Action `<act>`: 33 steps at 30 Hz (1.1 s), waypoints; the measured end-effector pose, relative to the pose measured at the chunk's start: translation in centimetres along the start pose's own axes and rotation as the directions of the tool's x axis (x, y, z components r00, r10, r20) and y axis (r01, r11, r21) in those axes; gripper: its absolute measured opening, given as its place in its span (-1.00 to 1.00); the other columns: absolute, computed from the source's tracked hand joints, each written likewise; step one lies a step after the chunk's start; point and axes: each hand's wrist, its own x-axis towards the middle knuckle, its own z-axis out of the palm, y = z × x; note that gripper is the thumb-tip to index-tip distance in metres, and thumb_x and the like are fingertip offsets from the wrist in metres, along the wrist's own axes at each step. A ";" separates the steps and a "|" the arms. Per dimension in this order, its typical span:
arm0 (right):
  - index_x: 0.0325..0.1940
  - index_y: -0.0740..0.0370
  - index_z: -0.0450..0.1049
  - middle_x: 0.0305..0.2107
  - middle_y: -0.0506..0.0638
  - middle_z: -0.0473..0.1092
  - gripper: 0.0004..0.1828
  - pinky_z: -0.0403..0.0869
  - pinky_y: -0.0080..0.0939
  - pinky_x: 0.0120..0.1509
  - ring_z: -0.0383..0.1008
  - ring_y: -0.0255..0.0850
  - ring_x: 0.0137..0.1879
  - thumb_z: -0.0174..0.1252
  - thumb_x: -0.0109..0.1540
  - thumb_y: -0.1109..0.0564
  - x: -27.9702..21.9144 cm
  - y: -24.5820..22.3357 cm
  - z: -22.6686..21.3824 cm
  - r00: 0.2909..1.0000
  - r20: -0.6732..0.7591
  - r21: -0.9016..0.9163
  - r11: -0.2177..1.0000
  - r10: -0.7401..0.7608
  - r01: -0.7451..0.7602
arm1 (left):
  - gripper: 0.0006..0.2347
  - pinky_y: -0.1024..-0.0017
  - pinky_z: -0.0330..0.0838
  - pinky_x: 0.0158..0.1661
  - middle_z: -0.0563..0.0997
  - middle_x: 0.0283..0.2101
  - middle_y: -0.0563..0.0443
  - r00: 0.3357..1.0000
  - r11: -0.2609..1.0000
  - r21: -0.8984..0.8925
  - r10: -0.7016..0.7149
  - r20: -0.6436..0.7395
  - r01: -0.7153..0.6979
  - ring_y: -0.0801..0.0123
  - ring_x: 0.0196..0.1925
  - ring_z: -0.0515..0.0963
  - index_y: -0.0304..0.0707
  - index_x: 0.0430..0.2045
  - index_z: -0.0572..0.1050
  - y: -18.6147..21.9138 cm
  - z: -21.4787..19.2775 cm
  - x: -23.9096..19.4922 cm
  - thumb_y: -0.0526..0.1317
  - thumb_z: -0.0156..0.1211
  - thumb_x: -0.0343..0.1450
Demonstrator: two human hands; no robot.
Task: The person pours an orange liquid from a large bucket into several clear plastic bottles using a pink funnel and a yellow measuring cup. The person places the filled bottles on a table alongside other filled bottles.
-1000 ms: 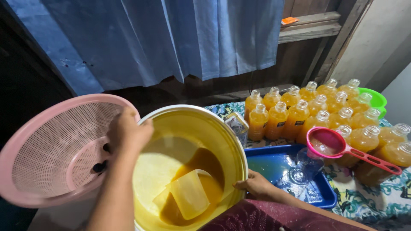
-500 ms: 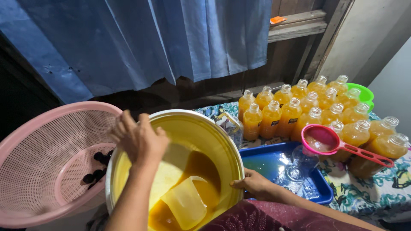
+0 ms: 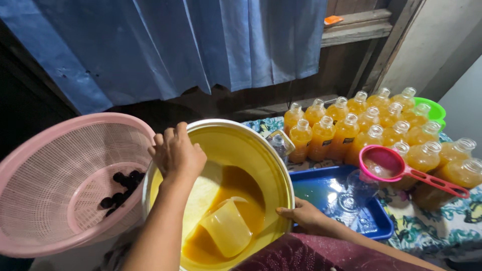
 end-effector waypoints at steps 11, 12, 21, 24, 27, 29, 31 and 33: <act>0.29 0.17 0.31 -0.09 0.16 0.54 -0.49 0.66 0.00 0.08 0.62 0.01 -0.01 0.15 0.27 0.04 -5.8 -5.1 1.2 0.977 -0.189 -0.038 0.994 0.096 -0.105 | -0.57 -0.12 0.11 0.29 0.49 0.18 -0.13 0.989 0.998 -0.025 -0.057 0.135 0.061 -0.05 0.31 0.32 -0.11 0.10 0.46 1.2 -0.2 1.6 -0.29 0.24 0.28; 0.31 0.17 0.29 -0.06 0.14 0.52 -0.47 0.67 -0.01 0.08 0.62 -0.02 0.00 0.16 0.27 0.04 -6.6 -6.0 1.5 0.970 -0.238 -0.087 0.993 0.055 -0.078 | -0.57 -0.12 0.11 0.28 0.49 0.18 -0.14 0.988 0.997 -0.022 -0.065 0.138 0.069 -0.05 0.32 0.31 -0.11 0.09 0.46 1.0 -0.2 1.6 -0.27 0.25 0.29; 0.10 0.22 0.55 -0.19 0.08 0.63 -0.58 0.56 -0.17 -0.02 0.63 -0.21 -0.13 0.29 0.20 0.03 -12.7 -8.8 -0.9 0.756 -0.395 -0.583 0.779 -0.522 0.233 | -0.54 -0.08 0.07 0.31 0.45 0.23 -0.13 0.972 0.991 -0.006 -0.132 0.196 0.136 0.00 0.36 0.26 -0.10 0.14 0.43 1.5 -0.8 1.4 -0.26 0.25 0.29; 0.04 0.22 0.58 -0.23 0.05 0.64 -0.62 0.55 -0.19 -0.04 0.62 -0.23 -0.17 0.31 0.17 0.04 -13.6 -7.9 -1.2 0.751 -0.409 -0.565 0.790 -0.519 0.239 | -0.48 -0.11 0.00 0.31 0.39 0.26 -0.14 0.970 0.990 0.018 -0.138 0.199 0.137 -0.01 0.38 0.21 -0.11 0.19 0.37 2.5 -1.0 1.1 -0.22 0.27 0.28; 0.03 0.21 0.58 -0.21 0.03 0.65 -0.61 0.55 -0.19 -0.04 0.61 -0.22 -0.18 0.30 0.17 0.03 -14.1 -6.9 -1.4 0.749 -0.396 -0.566 0.783 -0.532 0.257 | -0.41 -0.16 -0.07 0.33 0.32 0.33 -0.14 0.960 0.990 0.075 -0.134 0.245 0.119 -0.01 0.43 0.15 -0.04 0.25 0.33 3.3 -1.1 0.5 -0.20 0.31 0.26; 0.03 0.21 0.59 -0.20 0.05 0.65 -0.62 0.54 -0.17 -0.03 0.61 -0.20 -0.16 0.29 0.17 0.03 -14.4 -6.3 -1.9 0.753 -0.401 -0.549 0.795 -0.521 0.258 | -0.33 -0.19 -0.12 0.34 0.27 0.35 -0.16 0.954 0.989 0.109 -0.130 0.271 0.104 -0.04 0.44 0.12 0.04 0.31 0.27 3.6 -1.1 0.0 -0.18 0.35 0.24; 0.09 0.23 0.56 -0.15 0.07 0.63 -0.57 0.57 -0.18 -0.02 0.64 -0.21 -0.11 0.28 0.19 0.02 -14.4 -5.9 -2.2 0.772 -0.382 -0.551 0.796 -0.508 0.251 | -0.22 -0.23 -0.18 0.34 0.22 0.36 -0.21 0.953 0.986 0.135 -0.129 0.274 0.095 -0.09 0.44 0.09 0.11 0.39 0.17 3.6 -1.1 -0.5 -0.14 0.40 0.20; 0.21 0.22 0.44 -0.10 0.08 0.59 -0.48 0.62 -0.15 -0.03 0.65 -0.17 -0.07 0.27 0.21 -0.01 -13.7 -5.6 -2.1 0.850 -0.348 -0.493 0.848 -0.395 0.192 | -0.19 -0.26 -0.26 0.35 0.18 0.38 -0.19 0.951 0.984 0.141 -0.142 0.275 0.107 -0.10 0.46 0.04 0.13 0.40 0.14 3.6 -1.2 -0.5 -0.12 0.42 0.19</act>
